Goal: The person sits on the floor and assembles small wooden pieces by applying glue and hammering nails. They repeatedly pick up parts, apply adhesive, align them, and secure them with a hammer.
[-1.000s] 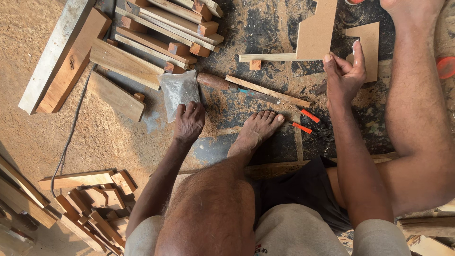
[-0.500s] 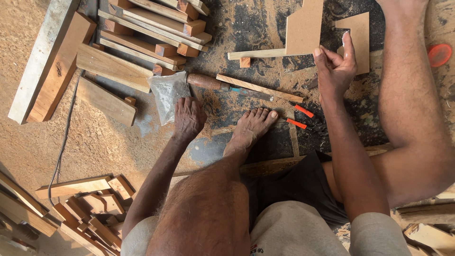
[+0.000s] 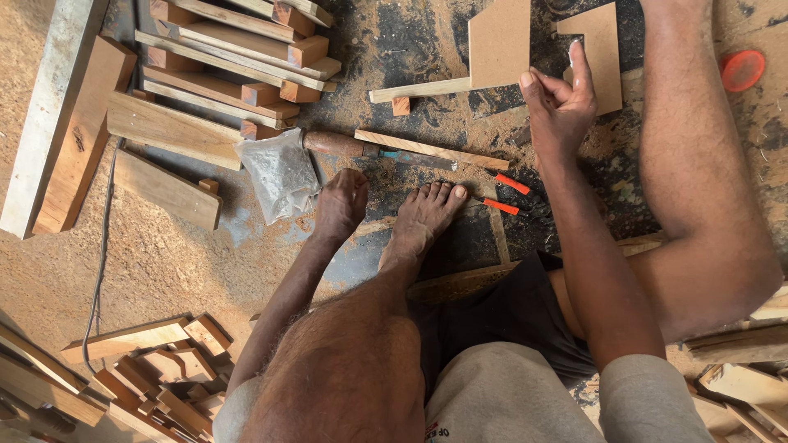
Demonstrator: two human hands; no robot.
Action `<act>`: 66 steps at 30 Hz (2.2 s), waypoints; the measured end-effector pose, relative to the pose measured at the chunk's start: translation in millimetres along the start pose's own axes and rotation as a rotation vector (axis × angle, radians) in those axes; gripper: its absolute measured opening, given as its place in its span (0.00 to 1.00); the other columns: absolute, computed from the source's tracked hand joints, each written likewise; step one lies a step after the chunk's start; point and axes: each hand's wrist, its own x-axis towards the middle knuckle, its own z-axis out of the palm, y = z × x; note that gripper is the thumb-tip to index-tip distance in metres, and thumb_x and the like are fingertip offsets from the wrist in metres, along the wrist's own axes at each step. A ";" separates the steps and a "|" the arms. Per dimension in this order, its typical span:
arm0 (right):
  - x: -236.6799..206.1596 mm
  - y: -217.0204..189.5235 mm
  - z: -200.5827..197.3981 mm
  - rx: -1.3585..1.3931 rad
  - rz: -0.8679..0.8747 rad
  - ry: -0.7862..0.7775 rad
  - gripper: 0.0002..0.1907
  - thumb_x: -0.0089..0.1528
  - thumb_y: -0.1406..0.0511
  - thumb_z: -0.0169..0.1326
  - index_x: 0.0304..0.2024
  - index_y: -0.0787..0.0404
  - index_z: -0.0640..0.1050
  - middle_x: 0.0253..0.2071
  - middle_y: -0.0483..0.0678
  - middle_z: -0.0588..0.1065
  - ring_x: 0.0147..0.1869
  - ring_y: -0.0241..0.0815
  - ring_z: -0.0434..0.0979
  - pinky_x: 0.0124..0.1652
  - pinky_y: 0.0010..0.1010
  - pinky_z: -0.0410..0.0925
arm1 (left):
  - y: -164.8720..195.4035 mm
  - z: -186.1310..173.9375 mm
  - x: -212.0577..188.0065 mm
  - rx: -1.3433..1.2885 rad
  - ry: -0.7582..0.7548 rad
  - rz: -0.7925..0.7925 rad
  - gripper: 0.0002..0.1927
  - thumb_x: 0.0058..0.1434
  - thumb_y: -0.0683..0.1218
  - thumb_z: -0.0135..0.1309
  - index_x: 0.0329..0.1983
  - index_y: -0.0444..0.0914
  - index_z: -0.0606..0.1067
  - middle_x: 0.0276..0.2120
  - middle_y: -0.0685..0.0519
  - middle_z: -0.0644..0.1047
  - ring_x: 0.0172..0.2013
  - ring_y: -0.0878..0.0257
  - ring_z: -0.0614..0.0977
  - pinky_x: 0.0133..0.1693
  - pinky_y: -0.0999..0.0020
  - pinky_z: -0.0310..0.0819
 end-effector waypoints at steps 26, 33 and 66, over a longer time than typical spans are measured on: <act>74.0 -58.3 -37.8 0.137 0.035 -0.007 0.43 0.69 0.67 0.63 0.78 0.62 0.53 0.49 0.58 0.83 0.54 0.38 0.84 0.50 0.26 0.80 | 237.6 14.4 212.9 -0.285 0.208 0.807 0.12 0.65 0.31 0.58 0.48 0.37 0.74 0.45 0.49 0.80 0.51 0.54 0.83 0.50 0.58 0.81; 89.6 -50.8 -59.4 0.055 0.008 -0.021 0.40 0.70 0.67 0.61 0.77 0.62 0.53 0.49 0.58 0.83 0.55 0.41 0.86 0.47 0.27 0.82 | 260.9 24.4 222.9 -0.339 0.161 0.718 0.11 0.67 0.31 0.58 0.47 0.38 0.75 0.45 0.50 0.81 0.53 0.55 0.83 0.51 0.62 0.83; 100.5 -77.4 -76.5 0.049 -0.025 -0.038 0.40 0.71 0.65 0.60 0.77 0.64 0.52 0.50 0.61 0.81 0.59 0.47 0.84 0.51 0.35 0.83 | 290.7 16.3 228.9 -0.139 0.217 0.861 0.14 0.60 0.30 0.61 0.45 0.37 0.76 0.44 0.50 0.81 0.52 0.52 0.82 0.51 0.56 0.76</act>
